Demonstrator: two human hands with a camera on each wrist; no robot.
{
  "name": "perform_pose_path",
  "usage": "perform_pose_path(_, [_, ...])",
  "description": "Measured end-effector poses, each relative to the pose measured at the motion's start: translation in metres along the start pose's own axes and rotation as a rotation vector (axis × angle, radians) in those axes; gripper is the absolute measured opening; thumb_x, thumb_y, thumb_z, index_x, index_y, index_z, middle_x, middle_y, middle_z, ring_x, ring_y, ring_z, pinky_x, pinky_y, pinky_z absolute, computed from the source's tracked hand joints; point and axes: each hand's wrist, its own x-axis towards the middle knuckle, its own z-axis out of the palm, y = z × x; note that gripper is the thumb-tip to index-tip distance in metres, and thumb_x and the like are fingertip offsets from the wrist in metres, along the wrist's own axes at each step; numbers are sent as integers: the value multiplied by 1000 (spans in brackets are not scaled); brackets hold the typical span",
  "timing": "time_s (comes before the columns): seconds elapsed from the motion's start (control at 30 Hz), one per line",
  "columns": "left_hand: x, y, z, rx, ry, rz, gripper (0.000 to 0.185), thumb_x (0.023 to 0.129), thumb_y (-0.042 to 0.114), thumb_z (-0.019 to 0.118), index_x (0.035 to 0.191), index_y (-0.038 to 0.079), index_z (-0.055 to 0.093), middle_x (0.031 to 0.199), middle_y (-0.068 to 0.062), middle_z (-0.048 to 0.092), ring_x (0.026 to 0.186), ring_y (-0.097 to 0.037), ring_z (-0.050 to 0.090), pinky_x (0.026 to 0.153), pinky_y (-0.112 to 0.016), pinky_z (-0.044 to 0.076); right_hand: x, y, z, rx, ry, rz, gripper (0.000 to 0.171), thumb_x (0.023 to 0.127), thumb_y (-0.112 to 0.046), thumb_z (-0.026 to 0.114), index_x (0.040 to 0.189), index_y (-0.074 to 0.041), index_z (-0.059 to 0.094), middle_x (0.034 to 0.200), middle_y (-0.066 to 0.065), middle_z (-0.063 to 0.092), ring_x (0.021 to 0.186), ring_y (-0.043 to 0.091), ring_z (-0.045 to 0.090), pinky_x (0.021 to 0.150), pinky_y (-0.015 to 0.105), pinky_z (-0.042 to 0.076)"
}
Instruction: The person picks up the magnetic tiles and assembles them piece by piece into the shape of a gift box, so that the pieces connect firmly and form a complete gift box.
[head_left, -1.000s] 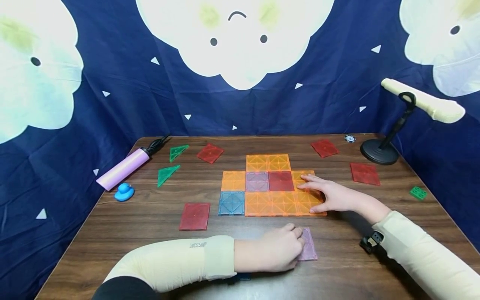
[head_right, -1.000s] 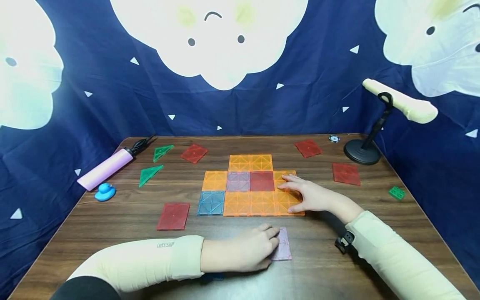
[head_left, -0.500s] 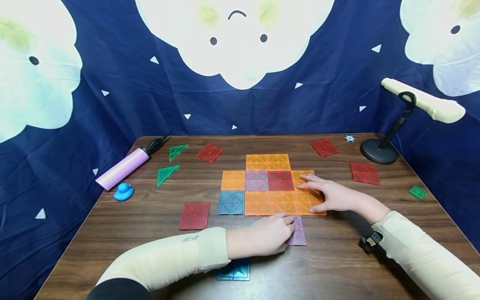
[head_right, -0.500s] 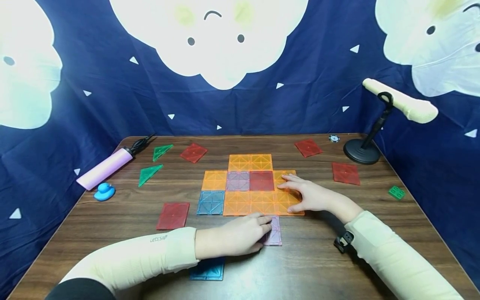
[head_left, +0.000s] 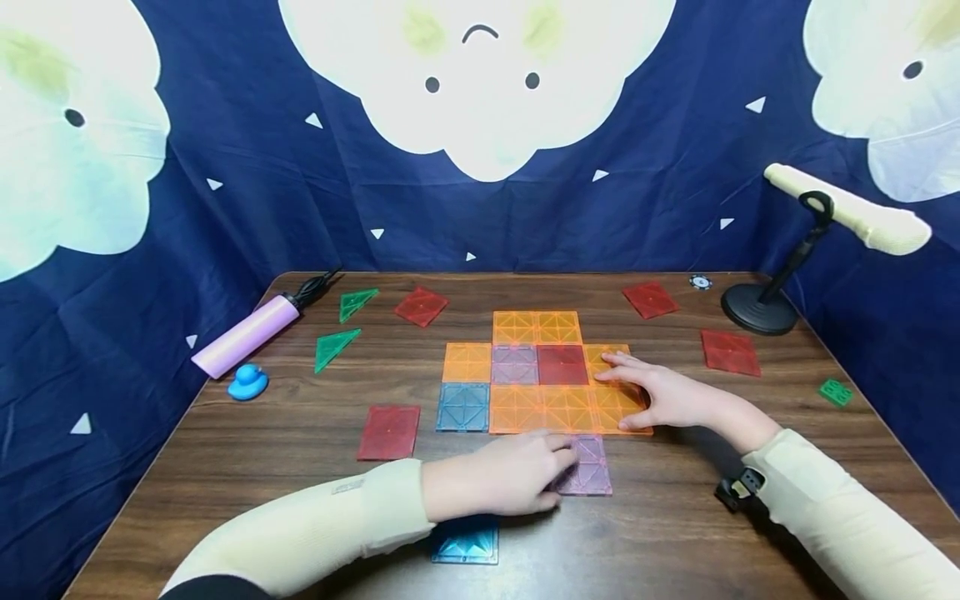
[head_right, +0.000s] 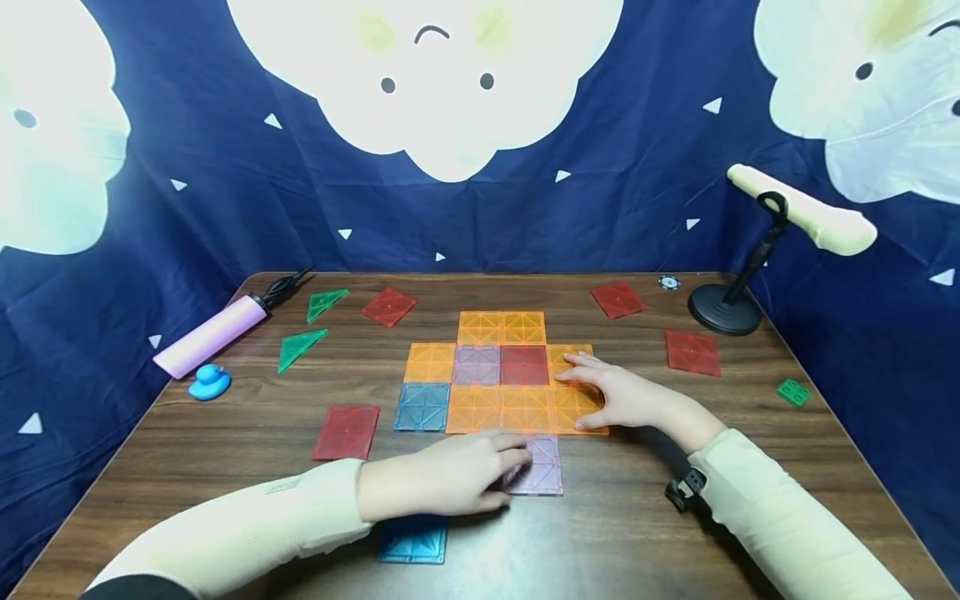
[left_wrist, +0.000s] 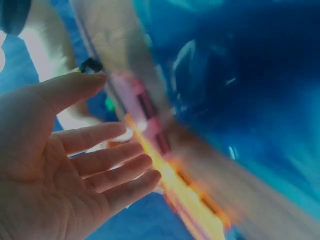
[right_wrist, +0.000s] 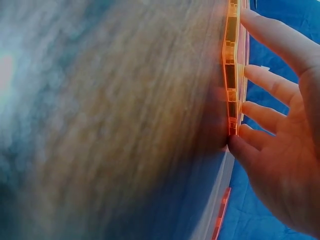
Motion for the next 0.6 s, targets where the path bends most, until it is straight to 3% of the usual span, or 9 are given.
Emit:
perform_pose_path(0.17, [-46, -8, -3, -34, 30, -62, 43, 88, 35, 79, 121, 10, 68, 117, -2, 66, 108, -15, 61, 95, -29, 51, 0, 0, 1, -3, -9, 10, 72, 84, -39, 83, 144, -9, 57, 161, 25, 31, 146, 52, 22, 110, 71, 24])
perform_pose_path(0.33, [-93, -10, 1, -74, -55, -159, 55, 86, 41, 80, 126, 5, 68, 127, -11, 65, 118, -23, 60, 97, -36, 52, 1, 0, 1, 5, -31, 26, 72, 85, -39, 82, 145, -9, 55, 162, 26, 28, 147, 52, 21, 111, 71, 23])
perform_pose_path(0.43, [-105, -9, 5, -81, -80, -176, 62, 86, 44, 80, 131, 3, 66, 133, -12, 61, 123, -25, 57, 97, -38, 52, 1, -1, 0, 7, -34, 26, 72, 86, -39, 82, 145, -8, 55, 161, 26, 28, 147, 52, 21, 111, 71, 23])
perform_pose_path(0.6, [-107, -4, 10, -52, -87, -129, 76, 86, 51, 78, 139, 0, 61, 136, -10, 53, 121, -21, 50, 94, -30, 53, 2, -3, 0, 14, -35, 25, 72, 86, -36, 82, 145, -6, 55, 161, 27, 28, 147, 53, 21, 111, 71, 22])
